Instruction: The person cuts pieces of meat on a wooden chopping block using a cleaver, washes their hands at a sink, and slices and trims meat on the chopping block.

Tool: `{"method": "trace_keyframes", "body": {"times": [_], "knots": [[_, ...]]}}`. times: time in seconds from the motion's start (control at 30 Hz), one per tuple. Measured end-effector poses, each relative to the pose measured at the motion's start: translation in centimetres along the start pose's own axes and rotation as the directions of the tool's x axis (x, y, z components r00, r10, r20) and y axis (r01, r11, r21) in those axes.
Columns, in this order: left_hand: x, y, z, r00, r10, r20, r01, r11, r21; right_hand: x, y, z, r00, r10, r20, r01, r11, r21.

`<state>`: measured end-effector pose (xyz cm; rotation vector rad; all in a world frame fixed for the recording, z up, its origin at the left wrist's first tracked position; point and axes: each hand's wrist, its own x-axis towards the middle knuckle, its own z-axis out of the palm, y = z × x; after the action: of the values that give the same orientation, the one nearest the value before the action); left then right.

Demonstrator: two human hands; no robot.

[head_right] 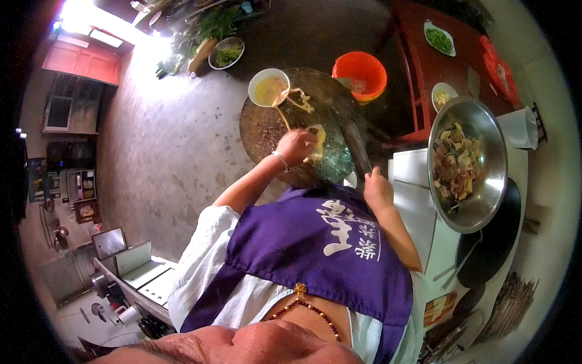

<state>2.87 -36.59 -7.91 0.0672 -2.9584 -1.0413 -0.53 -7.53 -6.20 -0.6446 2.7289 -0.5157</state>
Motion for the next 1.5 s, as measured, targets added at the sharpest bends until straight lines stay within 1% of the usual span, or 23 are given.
{"method": "trace_keyframes", "body": {"times": [0.03, 0.1, 0.13, 0.17, 0.2, 0.23, 0.3, 0.4, 0.5, 0.57, 0.63, 0.67, 0.7, 0.73, 0.83, 0.93, 1.03, 1.13, 1.17, 1.23, 1.3, 1.43, 1.5], "knots": [[0.6, -0.1, -0.3, 0.990, 0.000, -0.141, 0.031, 0.976, 0.216, 0.0, 0.1, 0.0, 1.000, 0.000, 0.003, 0.000, 1.000, 0.000], [2.0, -0.7, -2.0, 0.987, -0.047, -0.155, 0.123, 0.839, 0.529, 0.1, 0.3, 0.1, 1.000, 0.001, 0.003, -0.001, 1.000, 0.001], [2.9, -0.5, -2.9, 0.979, -0.203, -0.024, 0.178, 0.788, 0.590, 0.1, 0.4, 0.1, 1.000, 0.001, 0.004, -0.001, 1.000, 0.001], [3.7, 0.1, -4.0, 0.928, -0.361, 0.095, 0.216, 0.727, 0.652, 0.0, 0.4, 0.0, 1.000, 0.004, 0.009, -0.004, 1.000, -0.001], [4.4, -0.4, -4.6, 0.883, -0.427, 0.194, 0.179, 0.690, 0.702, 0.1, 0.3, -0.1, 1.000, 0.007, 0.013, -0.007, 1.000, -0.004], [5.0, -1.5, -4.1, 0.863, -0.468, 0.189, 0.184, 0.641, 0.745, 0.1, 0.3, -0.1, 1.000, 0.010, 0.016, -0.010, 1.000, -0.006], [5.1, -4.1, -3.1, 0.898, -0.430, 0.095, 0.202, 0.594, 0.779, 0.0, 0.5, 0.0, 1.000, -0.002, 0.004, 0.002, 1.000, -0.013], [4.5, -4.8, -4.4, 0.879, -0.395, 0.267, 0.050, 0.633, 0.773, -0.1, 0.6, 0.0, 1.000, -0.022, -0.015, 0.022, 1.000, -0.005], [2.7, -2.0, -4.6, 0.928, -0.255, 0.271, -0.046, 0.644, 0.763, 0.0, 0.6, 0.2, 1.000, -0.006, -0.018, 0.006, 1.000, -0.003], [1.9, 0.0, -3.8, 0.974, -0.164, 0.153, 0.021, 0.745, 0.666, 0.1, 0.6, 0.3, 1.000, 0.006, -0.004, -0.006, 1.000, -0.005], [1.6, 1.3, -3.3, 0.986, -0.052, 0.159, -0.040, 0.851, 0.524, 0.1, 0.7, 0.3, 1.000, 0.010, 0.017, -0.010, 1.000, -0.006], [1.4, 2.3, -3.2, 0.993, -0.004, 0.121, -0.053, 0.883, 0.466, 0.1, 0.8, 0.3, 1.000, -0.006, 0.014, 0.006, 1.000, -0.004], [1.2, 3.4, -3.4, 0.996, 0.040, 0.080, -0.069, 0.911, 0.407, 0.0, 0.9, 0.3, 1.000, -0.022, 0.011, 0.022, 1.000, -0.001], [1.4, 4.6, -3.6, 0.991, 0.019, 0.136, -0.073, 0.912, 0.404, 0.0, 0.9, 0.3, 0.999, -0.038, 0.006, 0.038, 0.999, 0.002], [1.6, 6.7, -4.9, 0.996, 0.093, 0.008, -0.090, 0.942, 0.322, -0.2, 1.2, 0.9, 0.999, -0.033, -0.010, 0.033, 0.999, -0.015], [1.9, 7.2, -5.9, 0.996, 0.080, -0.040, -0.064, 0.951, 0.303, -0.2, 1.2, 1.2, 1.000, -0.011, -0.010, 0.010, 0.999, -0.044], [1.5, 8.8, -6.8, 0.992, 0.099, 0.074, -0.116, 0.955, 0.273, -0.3, 0.5, 0.7, 0.999, -0.021, -0.049, 0.021, 1.000, -0.006], [1.2, 9.5, -5.5, 0.991, 0.042, 0.123, -0.071, 0.966, 0.247, -0.1, 0.9, 0.9, 1.000, 0.003, 0.015, -0.002, 0.999, -0.033], [1.2, 9.8, -5.3, 0.990, 0.024, 0.141, -0.058, 0.969, 0.241, -0.2, 1.2, 1.2, 1.000, -0.021, -0.002, 0.021, 0.999, -0.039], [1.0, 8.8, -3.7, 0.986, 0.011, 0.168, -0.047, 0.976, 0.214, -0.4, 1.8, 1.7, 0.997, -0.069, -0.034, 0.067, 0.996, -0.053], [1.0, 7.0, -2.1, 0.977, -0.016, 0.214, -0.029, 0.978, 0.206, -0.2, 1.3, 1.2, 1.000, -0.018, 0.010, 0.018, 0.999, -0.027], [1.1, 2.4, -1.4, 0.962, -0.110, 0.248, 0.019, 0.938, 0.345, -0.3, 0.3, 0.4, 1.000, 0.017, 0.025, -0.017, 1.000, -0.014], [0.2, 1.3, -2.3, 0.975, -0.086, 0.204, 0.013, 0.942, 0.334, -0.4, 0.3, 0.6, 1.000, -0.008, -0.025, 0.007, 1.000, -0.013]]}}
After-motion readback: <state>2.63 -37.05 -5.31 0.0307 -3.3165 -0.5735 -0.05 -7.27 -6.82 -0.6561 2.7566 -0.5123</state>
